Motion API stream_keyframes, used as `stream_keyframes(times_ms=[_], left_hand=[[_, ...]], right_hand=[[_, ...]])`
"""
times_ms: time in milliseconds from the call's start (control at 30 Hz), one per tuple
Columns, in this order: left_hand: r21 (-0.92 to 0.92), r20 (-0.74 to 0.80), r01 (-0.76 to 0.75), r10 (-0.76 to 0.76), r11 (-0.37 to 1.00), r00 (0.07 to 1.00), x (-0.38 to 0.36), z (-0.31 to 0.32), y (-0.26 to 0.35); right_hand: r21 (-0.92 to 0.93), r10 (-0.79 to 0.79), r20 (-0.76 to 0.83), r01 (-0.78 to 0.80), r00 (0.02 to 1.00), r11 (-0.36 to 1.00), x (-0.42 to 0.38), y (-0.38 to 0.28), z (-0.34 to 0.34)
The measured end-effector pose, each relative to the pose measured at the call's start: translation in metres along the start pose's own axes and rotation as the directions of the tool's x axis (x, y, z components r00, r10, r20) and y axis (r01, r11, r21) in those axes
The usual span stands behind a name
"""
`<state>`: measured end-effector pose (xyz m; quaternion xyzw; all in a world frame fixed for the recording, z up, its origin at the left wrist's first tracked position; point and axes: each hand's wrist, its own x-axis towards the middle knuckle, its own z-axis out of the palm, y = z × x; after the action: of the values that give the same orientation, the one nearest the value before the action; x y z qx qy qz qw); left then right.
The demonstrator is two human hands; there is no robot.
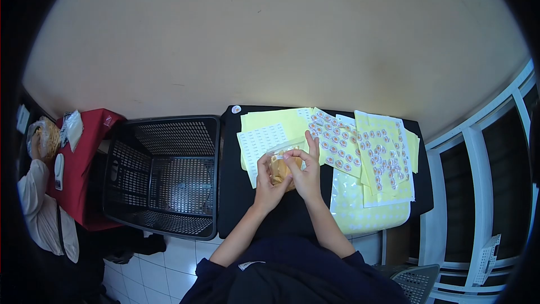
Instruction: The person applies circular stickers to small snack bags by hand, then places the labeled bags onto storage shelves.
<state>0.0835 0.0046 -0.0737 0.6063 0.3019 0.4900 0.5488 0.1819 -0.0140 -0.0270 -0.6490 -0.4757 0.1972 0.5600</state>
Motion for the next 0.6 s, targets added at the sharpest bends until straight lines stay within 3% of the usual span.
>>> stream_keyframes(times_ms=[133,600], left_hand=[[0.103,0.000,-0.068,0.068,0.992,0.998,-0.0010,0.0011,0.0046],[0.167,0.017,-0.101,0.099,0.981,0.995,-0.0045,0.0019,0.0080]], right_hand=[[-0.014,-0.004,0.001,0.005,1.000,1.000,-0.0038,-0.0015,0.0031],[-0.037,-0.054,-0.088,0.051,0.995,0.998,-0.0096,-0.0037,0.0101]])
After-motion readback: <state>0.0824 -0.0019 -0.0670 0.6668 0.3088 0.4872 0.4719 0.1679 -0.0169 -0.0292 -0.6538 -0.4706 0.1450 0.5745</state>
